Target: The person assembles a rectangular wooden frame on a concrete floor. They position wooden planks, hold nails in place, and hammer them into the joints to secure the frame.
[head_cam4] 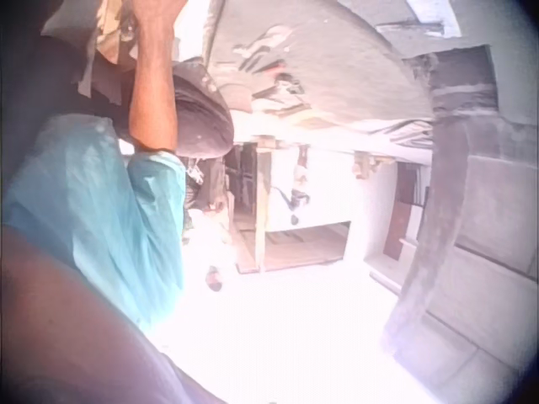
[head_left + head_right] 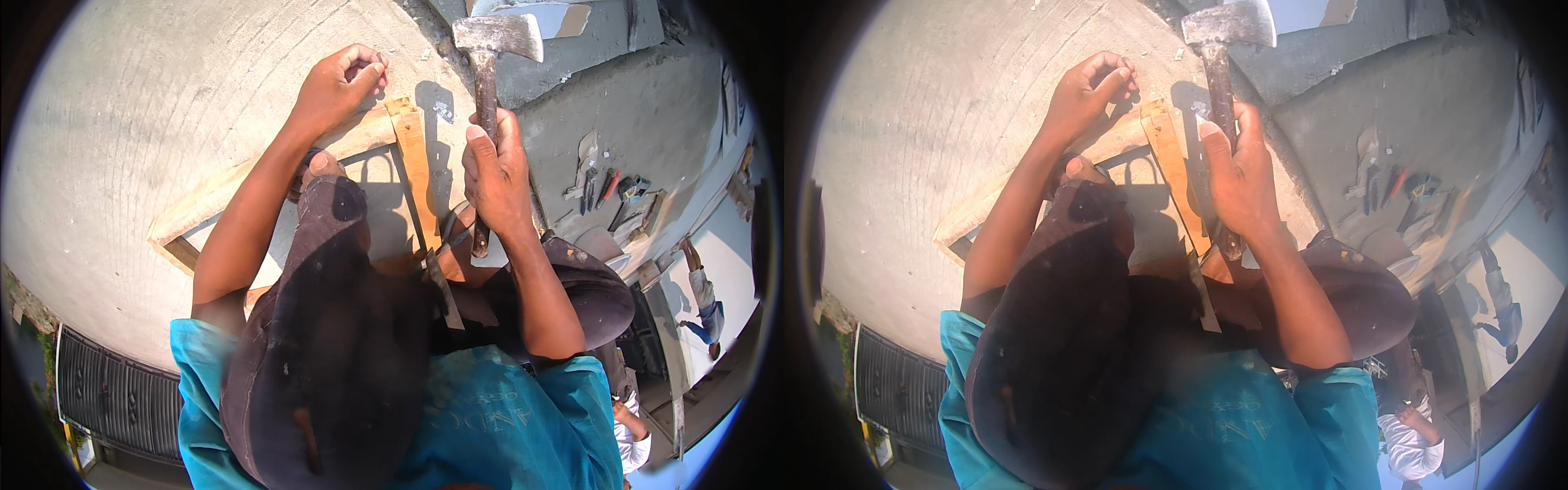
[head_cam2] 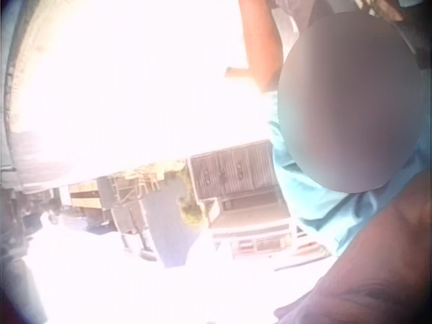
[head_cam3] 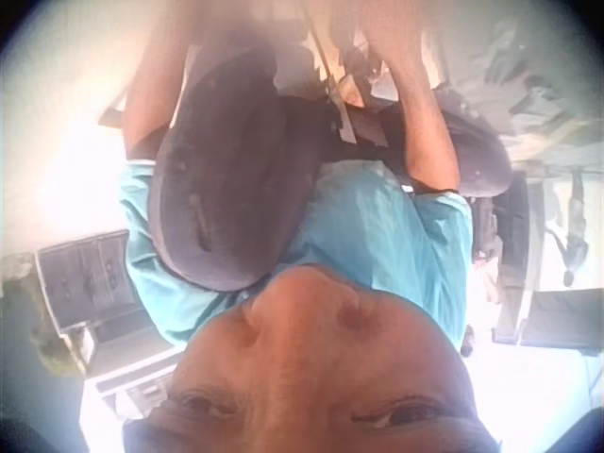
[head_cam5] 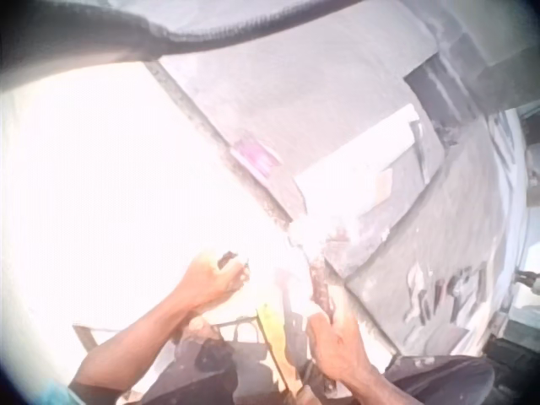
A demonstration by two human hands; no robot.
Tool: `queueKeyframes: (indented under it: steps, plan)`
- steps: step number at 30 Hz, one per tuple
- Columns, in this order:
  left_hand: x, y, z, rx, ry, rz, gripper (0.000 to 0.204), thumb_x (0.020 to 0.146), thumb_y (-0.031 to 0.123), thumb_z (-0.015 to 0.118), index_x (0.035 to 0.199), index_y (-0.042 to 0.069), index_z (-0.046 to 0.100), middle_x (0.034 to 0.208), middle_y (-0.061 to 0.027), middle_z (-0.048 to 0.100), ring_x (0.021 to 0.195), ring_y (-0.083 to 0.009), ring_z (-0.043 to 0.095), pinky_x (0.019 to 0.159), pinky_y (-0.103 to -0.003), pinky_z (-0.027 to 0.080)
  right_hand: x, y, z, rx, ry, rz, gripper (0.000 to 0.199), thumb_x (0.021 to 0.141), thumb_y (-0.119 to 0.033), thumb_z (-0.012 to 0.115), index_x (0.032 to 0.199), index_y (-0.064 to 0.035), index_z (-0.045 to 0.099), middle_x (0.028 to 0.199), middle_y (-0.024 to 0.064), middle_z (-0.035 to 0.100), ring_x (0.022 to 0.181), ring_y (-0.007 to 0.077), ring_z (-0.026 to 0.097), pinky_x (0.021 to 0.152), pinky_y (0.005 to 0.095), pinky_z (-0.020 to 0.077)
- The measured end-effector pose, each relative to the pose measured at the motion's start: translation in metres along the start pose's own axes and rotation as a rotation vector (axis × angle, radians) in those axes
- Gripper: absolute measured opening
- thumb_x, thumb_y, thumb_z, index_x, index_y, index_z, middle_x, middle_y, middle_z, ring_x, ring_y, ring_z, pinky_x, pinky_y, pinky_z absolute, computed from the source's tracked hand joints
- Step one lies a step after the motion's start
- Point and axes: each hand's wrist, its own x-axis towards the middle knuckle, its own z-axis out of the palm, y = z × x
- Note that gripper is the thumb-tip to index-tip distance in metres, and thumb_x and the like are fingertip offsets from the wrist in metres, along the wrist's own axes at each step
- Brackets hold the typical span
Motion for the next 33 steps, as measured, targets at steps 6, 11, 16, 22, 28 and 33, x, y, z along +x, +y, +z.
queueKeyframes:
  steps: [6,11,16,22,28,33]
  plan:
    - [0.005,-0.006,0.012,0.031,-0.118,-0.092,0.017,0.097,0.019,0.066,0.102,0.003,0.070,0.083,-0.0030,0.072,0.076,-0.0074,0.066,0.072,-0.025,0.052,-0.003,-0.016,-0.026,-0.184,-0.087,0.117,0.043,0.105,-0.035,0.054,0.131,-0.0012,0.053,0.089,0.0095,0.063,0.082,0.0156,0.059,0.077,0.0342,0.0479]
    - [0.006,-0.006,0.009,0.055,-0.144,-0.129,0.019,0.096,0.020,0.063,0.102,0.002,0.070,0.086,-0.0057,0.073,0.076,-0.0114,0.066,0.073,-0.029,0.052,-0.005,-0.015,-0.030,-0.255,-0.121,0.135,0.045,0.105,-0.035,0.054,0.133,0.0000,0.053,0.089,0.0108,0.063,0.078,0.0165,0.060,0.074,0.0347,0.0490]
    - [0.003,-0.006,0.007,0.049,-0.205,-0.115,0.022,0.098,0.021,0.056,0.105,0.002,0.065,0.095,-0.0075,0.073,0.084,-0.0152,0.066,0.079,-0.031,0.051,-0.005,-0.007,-0.027,-0.284,-0.150,0.105,0.046,0.106,-0.037,0.054,0.135,-0.0008,0.052,0.087,0.0108,0.064,0.077,0.0164,0.060,0.072,0.0341,0.0485]
    - [0.009,0.007,0.003,0.107,-0.264,-0.164,0.023,0.095,0.024,0.063,0.099,0.002,0.070,0.090,-0.0058,0.072,0.084,-0.0137,0.065,0.079,-0.030,0.051,-0.006,-0.014,-0.023,-0.259,-0.170,0.190,0.046,0.107,-0.038,0.052,0.137,-0.0030,0.050,0.085,0.0104,0.064,0.076,0.0182,0.060,0.073,0.0366,0.0478]
    - [0.017,0.024,0.008,0.143,-0.316,-0.216,0.025,0.092,0.026,0.070,0.099,0.003,0.076,0.083,-0.0064,0.072,0.073,-0.0148,0.064,0.071,-0.032,0.051,-0.005,-0.020,-0.027,-0.300,-0.159,0.170,0.047,0.107,-0.038,0.051,0.138,-0.0031,0.050,0.085,0.0117,0.065,0.076,0.0201,0.061,0.074,0.0375,0.0478]
    - [0.021,0.019,0.009,0.214,-0.366,-0.234,0.026,0.094,0.028,0.069,0.104,0.005,0.077,0.092,-0.0070,0.075,0.077,-0.0152,0.067,0.074,-0.032,0.052,-0.009,-0.015,-0.027,-0.338,-0.153,0.133,0.050,0.106,-0.037,0.051,0.144,-0.0040,0.047,0.106,0.0187,0.069,0.097,0.0272,0.067,0.088,0.0394,0.0491]
